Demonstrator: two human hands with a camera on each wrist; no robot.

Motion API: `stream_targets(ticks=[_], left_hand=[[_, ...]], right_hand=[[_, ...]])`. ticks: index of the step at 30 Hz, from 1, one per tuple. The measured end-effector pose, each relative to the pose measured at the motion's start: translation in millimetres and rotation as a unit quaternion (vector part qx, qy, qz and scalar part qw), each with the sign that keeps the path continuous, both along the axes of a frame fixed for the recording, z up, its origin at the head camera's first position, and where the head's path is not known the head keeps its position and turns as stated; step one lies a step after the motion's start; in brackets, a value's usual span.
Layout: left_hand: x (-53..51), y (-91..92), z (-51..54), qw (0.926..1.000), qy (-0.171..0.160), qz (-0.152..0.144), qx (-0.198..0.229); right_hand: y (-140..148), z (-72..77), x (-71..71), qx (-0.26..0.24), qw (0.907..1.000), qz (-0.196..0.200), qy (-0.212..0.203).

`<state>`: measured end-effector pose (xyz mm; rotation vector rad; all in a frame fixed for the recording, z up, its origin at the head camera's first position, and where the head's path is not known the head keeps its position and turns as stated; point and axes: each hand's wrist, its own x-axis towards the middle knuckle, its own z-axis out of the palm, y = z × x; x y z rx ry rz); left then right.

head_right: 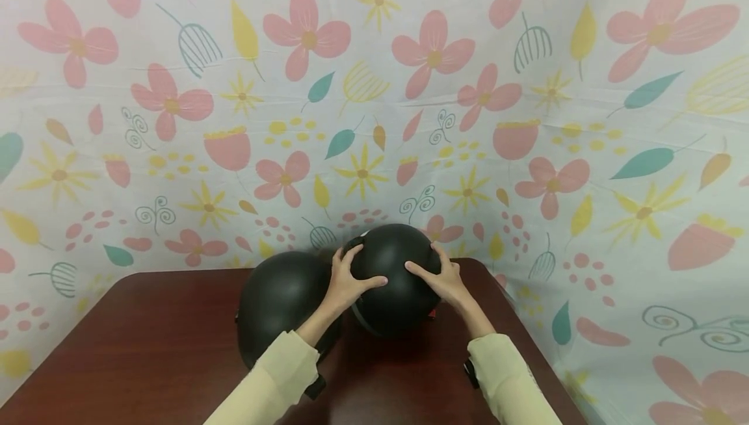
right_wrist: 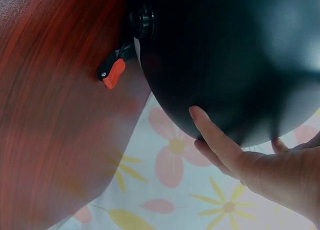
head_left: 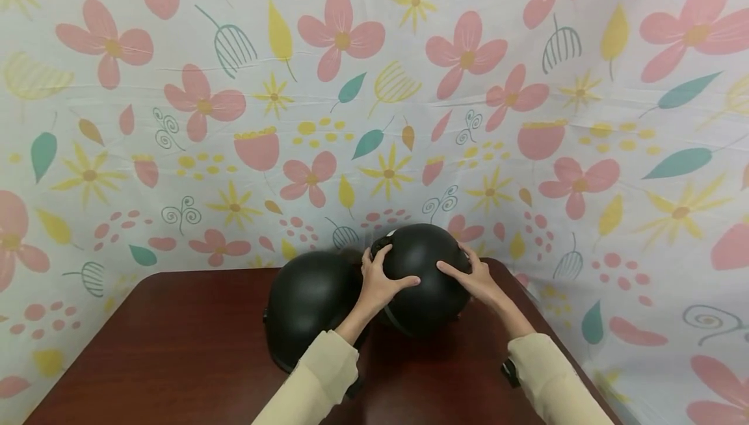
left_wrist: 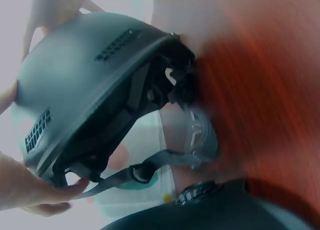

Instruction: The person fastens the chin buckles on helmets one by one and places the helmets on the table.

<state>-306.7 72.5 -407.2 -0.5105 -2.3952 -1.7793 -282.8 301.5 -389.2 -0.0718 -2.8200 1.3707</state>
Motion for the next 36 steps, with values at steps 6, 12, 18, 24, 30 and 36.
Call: stream_targets(ticks=[6, 12, 18, 24, 30, 36], left_hand=[[3.6, 3.1, -1.7, 0.9998, -0.009, 0.0, 0.017], [5.5, 2.8, -6.1, 0.9995, 0.017, -0.02, 0.016], [6.7, 0.9, -6.8, 0.9984, 0.002, -0.046, 0.033], [5.4, -0.3, -4.5, 0.9983, -0.015, -0.042, 0.038], [2.5, -5.5, -1.4, 0.9982, -0.024, -0.052, 0.02], [3.8, -6.5, 11.2, 0.9973, 0.024, -0.07, -0.004]], right_hand=[[1, -2.7, -0.9, -0.011, 0.9999, -0.006, 0.008], [6, -4.7, 2.0, -0.031, 0.9995, -0.002, 0.01], [5, -7.5, 7.8, -0.034, 0.9993, -0.006, 0.015], [2, -3.5, 8.4, -0.002, 0.9993, -0.012, 0.035], [1, 15.4, 10.7, 0.082, 0.9897, 0.046, 0.108], [-13, 30.4, 4.2, 0.103, 0.9763, 0.11, 0.155]])
